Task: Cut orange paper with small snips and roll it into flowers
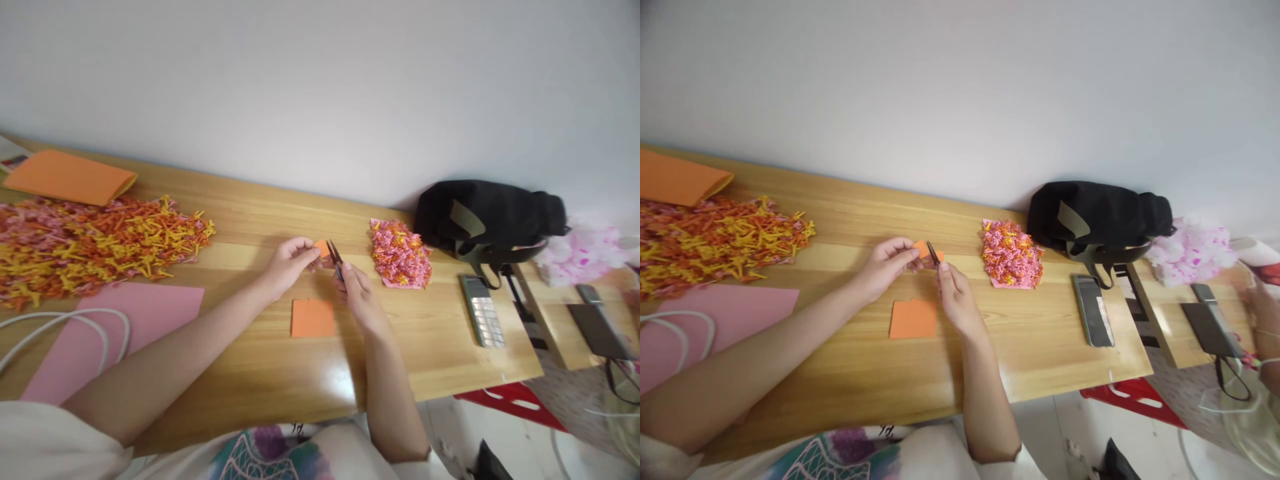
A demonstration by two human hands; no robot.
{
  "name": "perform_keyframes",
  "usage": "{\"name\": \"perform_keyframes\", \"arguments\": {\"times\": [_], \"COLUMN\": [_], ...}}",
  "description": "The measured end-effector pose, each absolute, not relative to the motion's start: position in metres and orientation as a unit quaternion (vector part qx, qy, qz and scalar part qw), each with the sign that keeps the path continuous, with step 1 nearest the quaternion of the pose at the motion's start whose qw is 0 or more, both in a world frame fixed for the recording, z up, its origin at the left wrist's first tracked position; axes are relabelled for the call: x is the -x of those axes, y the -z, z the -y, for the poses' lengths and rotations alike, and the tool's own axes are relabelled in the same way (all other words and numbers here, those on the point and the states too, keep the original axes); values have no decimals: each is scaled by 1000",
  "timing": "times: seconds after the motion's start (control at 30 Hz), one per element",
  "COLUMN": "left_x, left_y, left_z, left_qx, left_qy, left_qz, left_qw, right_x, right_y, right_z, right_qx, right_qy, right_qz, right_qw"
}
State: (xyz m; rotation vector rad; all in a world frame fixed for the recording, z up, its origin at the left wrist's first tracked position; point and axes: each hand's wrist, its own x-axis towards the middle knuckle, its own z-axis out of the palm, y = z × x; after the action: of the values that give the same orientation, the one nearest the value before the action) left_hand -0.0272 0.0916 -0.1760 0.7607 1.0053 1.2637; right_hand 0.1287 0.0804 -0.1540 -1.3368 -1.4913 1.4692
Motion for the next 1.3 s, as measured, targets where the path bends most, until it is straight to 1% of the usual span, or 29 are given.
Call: {"name": "perform_keyframes", "arguments": {"times": [0.17,0.43,0.8,1.3], "left_x": [28,28,29,29], "left_y": [175,174,173,176], "left_z": [-91,-91,-90,-91], "left_qx": [-340,-350,-362,-346], "left_qy": [-547,-545,-542,-549], "left_qz": [-440,-439,-440,-433], "left_qw": [625,622,618,626], "right_x": [-126,-122,-123,-123], "right_y": [155,151,151,154], "right_z": [-80,-78,-79,-78], "right_qx": [522,530,536,516], "right_qy": [-493,-446,-428,-467], "right_qz": [613,642,649,631], "right_qw": [331,329,329,343]}}
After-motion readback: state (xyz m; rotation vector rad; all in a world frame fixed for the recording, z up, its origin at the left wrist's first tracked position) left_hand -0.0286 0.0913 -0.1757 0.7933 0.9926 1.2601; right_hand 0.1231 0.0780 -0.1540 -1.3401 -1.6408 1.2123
